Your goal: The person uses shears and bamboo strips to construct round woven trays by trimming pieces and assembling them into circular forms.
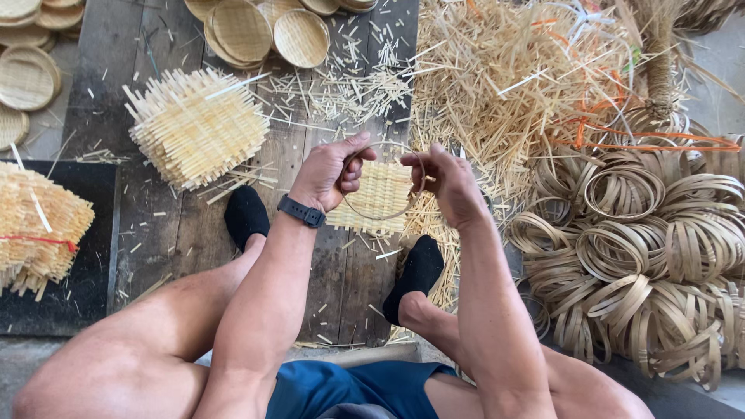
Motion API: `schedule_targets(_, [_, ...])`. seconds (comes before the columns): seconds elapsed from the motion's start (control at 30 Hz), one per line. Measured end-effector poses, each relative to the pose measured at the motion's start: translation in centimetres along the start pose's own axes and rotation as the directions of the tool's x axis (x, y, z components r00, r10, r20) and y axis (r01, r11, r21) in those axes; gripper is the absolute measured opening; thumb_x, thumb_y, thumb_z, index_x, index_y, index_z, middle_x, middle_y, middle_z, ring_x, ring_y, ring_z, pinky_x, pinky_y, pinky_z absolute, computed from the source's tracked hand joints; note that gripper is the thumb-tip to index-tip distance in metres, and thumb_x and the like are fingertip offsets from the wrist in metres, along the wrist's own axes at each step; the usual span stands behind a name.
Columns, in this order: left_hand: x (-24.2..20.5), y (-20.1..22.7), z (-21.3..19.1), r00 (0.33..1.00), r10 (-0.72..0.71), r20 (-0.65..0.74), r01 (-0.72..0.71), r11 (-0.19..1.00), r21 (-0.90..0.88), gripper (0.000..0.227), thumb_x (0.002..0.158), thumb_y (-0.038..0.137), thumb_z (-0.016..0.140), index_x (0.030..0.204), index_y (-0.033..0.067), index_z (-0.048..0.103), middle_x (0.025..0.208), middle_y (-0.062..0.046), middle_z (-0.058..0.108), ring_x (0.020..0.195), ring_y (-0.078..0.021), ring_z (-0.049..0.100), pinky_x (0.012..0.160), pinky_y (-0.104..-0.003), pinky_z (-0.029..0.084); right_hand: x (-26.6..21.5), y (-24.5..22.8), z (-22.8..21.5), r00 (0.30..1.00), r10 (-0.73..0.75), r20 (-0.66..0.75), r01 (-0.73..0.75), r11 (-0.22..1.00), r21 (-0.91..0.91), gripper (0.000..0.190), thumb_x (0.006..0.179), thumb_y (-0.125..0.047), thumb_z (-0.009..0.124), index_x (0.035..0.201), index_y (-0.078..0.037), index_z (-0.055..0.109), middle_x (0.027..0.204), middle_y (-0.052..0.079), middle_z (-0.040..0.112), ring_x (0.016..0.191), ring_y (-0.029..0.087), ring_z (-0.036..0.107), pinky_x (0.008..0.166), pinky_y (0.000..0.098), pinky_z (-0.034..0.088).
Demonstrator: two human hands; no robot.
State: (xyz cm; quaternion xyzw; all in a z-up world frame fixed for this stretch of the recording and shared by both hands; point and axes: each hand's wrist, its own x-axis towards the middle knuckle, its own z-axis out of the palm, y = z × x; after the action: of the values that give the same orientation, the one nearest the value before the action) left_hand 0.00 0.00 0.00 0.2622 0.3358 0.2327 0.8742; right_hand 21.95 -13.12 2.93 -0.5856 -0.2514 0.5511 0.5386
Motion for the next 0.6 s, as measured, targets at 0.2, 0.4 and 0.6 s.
schedule_targets(0.2, [-1.2,-0.8,-0.5,0.992,0.053,-0.113,-0.057,0.998,-0.033,0.016,0.089,0.018,0.079,0.091,0.0055,0.070,0.066,0.001,0.060,0.055,-0.0097,0.055,0.048,-0.025,0.047,-0.8,-0.9,0.8,0.996,-0.024,-0.087,-0.003,0.955,-0.295,0.029,0.092,-0.024,0.076,0.108,0.000,0.078,0.080,0.003,0.072,0.063,0.010,0.064,0.059,0.0264,0.059])
schedule_targets(0.4, [1.7,-7.3,-4.8,0.936,0.200,-0.289,-0.128,0.960,0.250,0.017,0.088,0.013,0.078,0.102,0.0050,0.078,0.077,-0.002,0.071,0.065,-0.0094,0.065,0.054,-0.026,0.057,0.9,3.2,2.0,0.903,0.111,-0.416,-0.311,0.837,-0.451,0.028,0.093,-0.026,0.072,0.112,-0.006,0.077,0.083,0.007,0.073,0.061,0.011,0.064,0.053,0.0292,0.059])
schedule_targets(0.6, [5.3,-12.3,-9.5,0.781,0.560,-0.275,-0.041,0.485,0.873,0.026,0.078,0.008,0.082,0.105,0.0114,0.081,0.083,-0.007,0.077,0.068,-0.0143,0.071,0.066,-0.032,0.058,4.2,11.1,-0.1,0.919,0.085,-0.385,-0.281,0.828,-0.486,0.028,0.079,-0.007,0.082,0.106,-0.001,0.075,0.093,0.011,0.078,0.075,0.015,0.076,0.064,0.0279,0.066])
